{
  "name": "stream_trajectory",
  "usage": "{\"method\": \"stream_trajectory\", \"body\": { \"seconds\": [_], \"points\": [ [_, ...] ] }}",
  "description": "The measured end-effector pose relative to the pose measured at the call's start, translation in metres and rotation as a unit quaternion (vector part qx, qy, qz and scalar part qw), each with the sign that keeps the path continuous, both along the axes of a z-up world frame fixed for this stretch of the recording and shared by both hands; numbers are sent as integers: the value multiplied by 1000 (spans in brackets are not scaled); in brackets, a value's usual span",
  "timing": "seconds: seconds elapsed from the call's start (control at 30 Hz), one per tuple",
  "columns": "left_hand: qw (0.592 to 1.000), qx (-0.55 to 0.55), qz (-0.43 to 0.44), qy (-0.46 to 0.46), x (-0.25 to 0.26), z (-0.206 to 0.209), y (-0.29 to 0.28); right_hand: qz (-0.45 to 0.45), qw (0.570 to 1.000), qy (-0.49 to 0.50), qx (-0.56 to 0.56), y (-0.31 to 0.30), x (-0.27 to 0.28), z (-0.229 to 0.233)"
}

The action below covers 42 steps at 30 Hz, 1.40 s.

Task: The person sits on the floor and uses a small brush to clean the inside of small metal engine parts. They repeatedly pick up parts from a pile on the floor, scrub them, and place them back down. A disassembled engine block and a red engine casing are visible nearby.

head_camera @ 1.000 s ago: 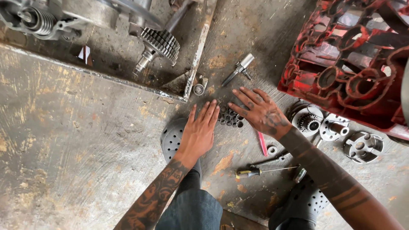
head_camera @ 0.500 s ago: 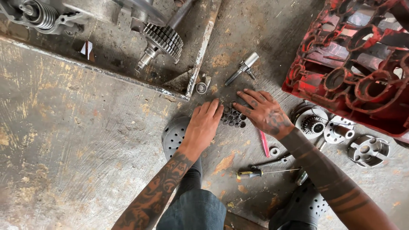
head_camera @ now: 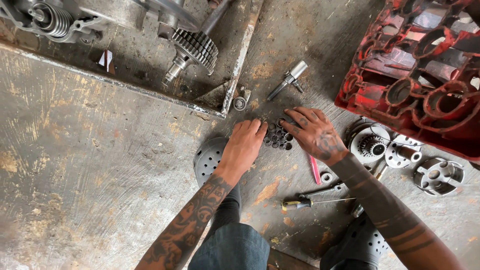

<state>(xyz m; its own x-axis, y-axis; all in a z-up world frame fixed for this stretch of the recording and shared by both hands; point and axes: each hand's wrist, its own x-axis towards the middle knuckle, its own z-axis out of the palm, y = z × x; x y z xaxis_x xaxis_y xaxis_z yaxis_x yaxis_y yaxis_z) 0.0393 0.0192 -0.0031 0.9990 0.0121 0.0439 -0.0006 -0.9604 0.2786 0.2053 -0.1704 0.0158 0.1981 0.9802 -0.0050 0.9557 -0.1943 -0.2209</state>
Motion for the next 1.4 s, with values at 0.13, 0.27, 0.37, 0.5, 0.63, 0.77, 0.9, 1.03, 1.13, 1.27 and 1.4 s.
{"method": "stream_trajectory", "body": {
  "seconds": [0.13,0.27,0.37,0.5,0.63,0.77,0.9,1.03,1.13,1.27,1.4],
  "points": [
    [1000,-8,-2,-3,2,1,-2,-8,1000,-3,8,0,-3,1],
    [1000,-5,0,-10,4,5,-1,-21,1000,-6,13,1,-5,5],
    [1000,-23,-2,4,4,5,0,-30,999,-2,23,5,-7,14],
    [996,-57,-17,64,2,-3,3,-62,997,6,35,6,-6,25],
    [987,-104,-28,117,3,-9,10,-135,990,12,43,-23,-4,1],
    [977,-154,-21,144,4,-2,19,-343,919,167,100,-27,-32,19],
    [983,-136,-28,123,2,-2,19,-493,822,245,142,-24,-81,23],
    [982,-125,-36,133,3,-2,17,-533,800,257,100,-11,-113,41],
    [983,-116,-38,134,2,-4,15,-563,766,301,66,-2,-118,55],
    [986,-107,-37,119,3,-6,15,-577,745,331,47,1,-117,51],
    [990,-99,-30,101,2,-6,15,-558,774,300,5,4,-116,46]
  ]
}}
